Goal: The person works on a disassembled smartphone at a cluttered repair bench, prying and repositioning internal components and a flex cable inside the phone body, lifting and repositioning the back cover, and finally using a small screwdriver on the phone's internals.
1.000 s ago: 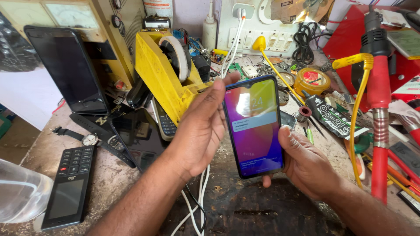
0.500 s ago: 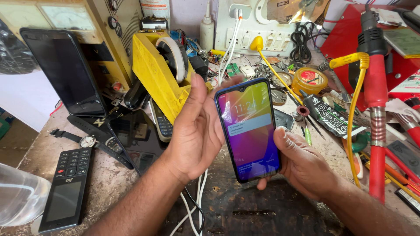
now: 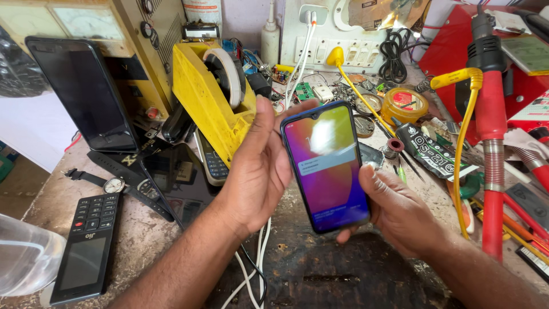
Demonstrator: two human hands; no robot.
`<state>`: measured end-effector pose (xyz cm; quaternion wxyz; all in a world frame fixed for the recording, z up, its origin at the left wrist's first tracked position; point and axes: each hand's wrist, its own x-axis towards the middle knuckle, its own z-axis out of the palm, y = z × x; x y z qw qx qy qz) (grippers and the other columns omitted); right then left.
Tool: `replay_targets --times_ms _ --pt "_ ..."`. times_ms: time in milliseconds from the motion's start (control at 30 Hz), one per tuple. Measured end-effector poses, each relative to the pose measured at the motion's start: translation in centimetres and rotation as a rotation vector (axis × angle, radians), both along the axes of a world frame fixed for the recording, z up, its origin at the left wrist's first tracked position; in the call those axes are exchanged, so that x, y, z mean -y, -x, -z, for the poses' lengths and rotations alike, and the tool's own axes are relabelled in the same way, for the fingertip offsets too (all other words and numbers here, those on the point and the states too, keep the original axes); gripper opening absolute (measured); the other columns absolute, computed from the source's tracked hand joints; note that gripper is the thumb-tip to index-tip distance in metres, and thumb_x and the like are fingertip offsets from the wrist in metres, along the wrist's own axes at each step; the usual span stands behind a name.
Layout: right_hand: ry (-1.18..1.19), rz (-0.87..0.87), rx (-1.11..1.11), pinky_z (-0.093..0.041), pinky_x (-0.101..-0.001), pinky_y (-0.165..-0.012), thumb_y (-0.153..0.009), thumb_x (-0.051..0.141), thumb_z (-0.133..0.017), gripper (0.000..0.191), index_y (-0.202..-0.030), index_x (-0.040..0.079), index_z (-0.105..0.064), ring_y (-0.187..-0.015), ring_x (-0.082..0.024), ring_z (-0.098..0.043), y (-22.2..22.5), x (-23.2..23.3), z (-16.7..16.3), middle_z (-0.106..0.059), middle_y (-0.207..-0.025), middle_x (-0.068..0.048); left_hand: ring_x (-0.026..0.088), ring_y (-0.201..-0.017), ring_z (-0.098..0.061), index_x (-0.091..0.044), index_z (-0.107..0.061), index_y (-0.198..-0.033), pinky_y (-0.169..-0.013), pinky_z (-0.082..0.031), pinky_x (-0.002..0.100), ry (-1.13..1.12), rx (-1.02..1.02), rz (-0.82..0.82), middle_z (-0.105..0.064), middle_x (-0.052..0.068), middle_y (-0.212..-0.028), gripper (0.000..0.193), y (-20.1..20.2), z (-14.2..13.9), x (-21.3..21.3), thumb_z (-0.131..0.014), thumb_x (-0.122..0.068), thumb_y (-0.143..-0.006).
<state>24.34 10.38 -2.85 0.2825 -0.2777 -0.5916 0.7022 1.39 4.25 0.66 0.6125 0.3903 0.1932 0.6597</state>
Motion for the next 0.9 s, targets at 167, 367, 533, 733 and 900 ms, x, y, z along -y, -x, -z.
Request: replay_targets --times_ms 167,367,533,733,900 --pt "-0.656 0.089 0.463 -0.065 -0.0333 -0.069 -0.107 0.040 -0.044 0.048 -0.117 0.004 -0.075 -0.076 -0.018 -0.076 -1.7 -0.2 -2.5 -0.079 -0.089 -0.009 0.022 -0.131 -0.061 -0.002 -0.051 -0.147 -0.110 -0.046 0.039 -0.020 -0.305 -0.191 -0.066 0.015 -0.137 0.088 0.7 0.1 -0.7 -0.031 -0.071 -0.096" --pt "-1.269 0.157 1.401 -0.061 -0.0259 -0.077 -0.093 0.044 -0.059 0.042 -0.135 0.035 -0.063 -0.085 -0.015 -0.075 -3.3 4.5 -2.7 -0.077 -0.095 -0.002 0.022 -0.121 -0.065 -0.006 -0.061 -0.138 -0.099 -0.052 0.039 0.136 -0.636 -0.240 -0.070 0.012 -0.131 0.088 0.8 0.4 -1.6 -0.028 -0.073 -0.091" --pt "-1.736 0.323 0.833 -0.056 -0.0385 -0.084 -0.089 0.037 -0.071 0.045 -0.126 0.012 -0.069 -0.113 -0.027 -0.070 -3.3 7.4 -0.7 -0.074 -0.119 -0.008 0.020 -0.117 -0.068 -0.003 -0.062 -0.136 -0.096 -0.054 0.035 0.063 -0.669 -0.241 -0.072 0.011 -0.126 0.082 0.5 1.0 -1.7 -0.035 -0.069 -0.094" --pt "-1.708 0.344 0.873 -0.056 -0.0414 -0.090 -0.081 0.038 -0.073 0.046 -0.120 0.012 -0.073 -0.111 -0.029 -0.070 -2.5 7.9 0.3 -0.073 -0.117 -0.010 0.018 -0.096 -0.072 -0.002 -0.071 -0.121 -0.085 -0.056 0.032 -0.101 -0.965 -0.337 -0.078 0.010 -0.104 0.053 0.3 1.4 -1.3 -0.055 -0.048 -0.100" --pt "-1.581 0.301 0.961 -0.055 -0.0411 -0.088 -0.080 0.043 -0.073 0.047 -0.116 0.012 -0.074 -0.112 -0.030 -0.068 -2.2 7.5 -0.5 -0.073 -0.118 -0.010 0.023 -0.093 -0.076 -0.006 -0.072 -0.116 -0.082 -0.058 0.038 -0.243 -1.269 -0.464 -0.078 0.012 -0.101 0.034 0.3 1.4 -0.7 -0.066 -0.032 -0.095"
